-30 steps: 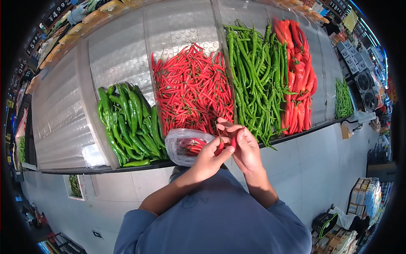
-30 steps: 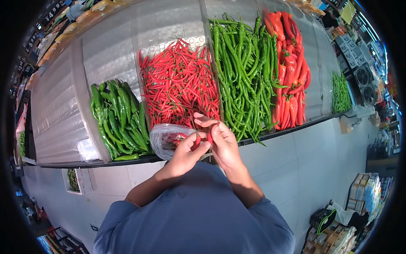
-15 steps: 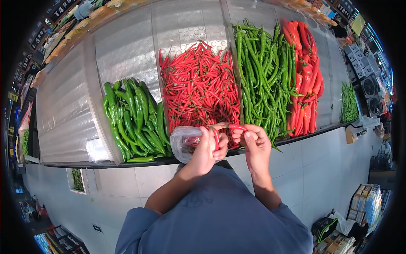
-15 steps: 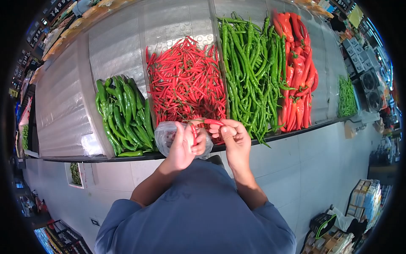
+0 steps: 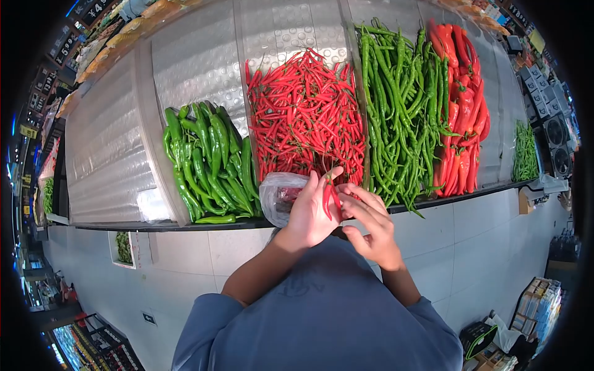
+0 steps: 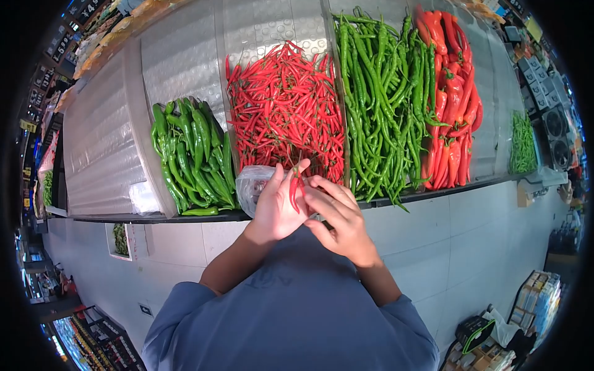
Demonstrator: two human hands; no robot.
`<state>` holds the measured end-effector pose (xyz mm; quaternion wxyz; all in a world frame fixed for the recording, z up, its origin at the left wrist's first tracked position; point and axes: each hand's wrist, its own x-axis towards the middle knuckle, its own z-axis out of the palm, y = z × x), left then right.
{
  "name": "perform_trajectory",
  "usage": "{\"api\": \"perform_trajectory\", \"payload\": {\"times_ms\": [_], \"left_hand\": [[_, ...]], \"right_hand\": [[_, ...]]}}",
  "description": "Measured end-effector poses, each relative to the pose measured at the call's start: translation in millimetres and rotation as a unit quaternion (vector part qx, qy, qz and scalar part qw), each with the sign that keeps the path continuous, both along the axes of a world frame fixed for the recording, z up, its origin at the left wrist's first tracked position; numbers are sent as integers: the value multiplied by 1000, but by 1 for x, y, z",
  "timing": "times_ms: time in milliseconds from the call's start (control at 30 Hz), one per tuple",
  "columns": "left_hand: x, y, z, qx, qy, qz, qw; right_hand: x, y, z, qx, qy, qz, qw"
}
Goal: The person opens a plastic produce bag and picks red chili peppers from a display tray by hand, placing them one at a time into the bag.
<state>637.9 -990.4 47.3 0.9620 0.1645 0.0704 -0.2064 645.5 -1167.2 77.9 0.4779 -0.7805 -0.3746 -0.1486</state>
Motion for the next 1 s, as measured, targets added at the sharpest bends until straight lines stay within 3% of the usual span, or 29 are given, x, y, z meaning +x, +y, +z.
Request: {"api": "perform_trajectory", "payload": {"times_ms": [133, 167, 267, 300, 333, 400, 433, 467, 533, 667, 767, 900, 1000], "left_hand": [[2, -4, 23, -77, -22, -53, 995], [2, -9, 39, -29, 51, -36, 998], [1, 0, -16, 47, -112, -69, 990], [-2, 2, -8, 33, -70, -64, 995], [-4, 8, -5, 122, -82, -60, 987], [-11, 23, 5, 454, -137, -78, 877], [-10, 23, -14, 582, -292, 70, 756], [-17, 30, -31, 651, -300, 42, 696], [-28, 52, -34, 770, -304, -16, 560], [-37, 60, -71, 859, -285, -59, 421], [-33, 60, -93, 874, -321, 22, 363], [-31, 59, -90, 875, -337, 74, 339], [-34, 64, -74, 864, -344, 73, 360]], "right_hand": [[-1, -12, -26, 166, 82, -100, 978], [-4, -15, -29, 187, 125, -118, 967], [0, -13, -35, 246, 206, -134, 937], [4, -11, -40, 252, 243, -132, 927], [10, -11, -47, 256, 280, -129, 916], [29, -4, -60, 215, 325, -114, 914], [38, 0, -63, 192, 341, -106, 914], [45, 4, -65, 169, 355, -101, 914], [65, 16, -64, 102, 341, -84, 931], [110, 58, -47, 7, 237, -46, 971], [147, 99, -26, -140, 18, -29, 990], [190, 144, -34, -272, -173, 17, 946], [205, 152, -51, -376, -179, 39, 909]]}}
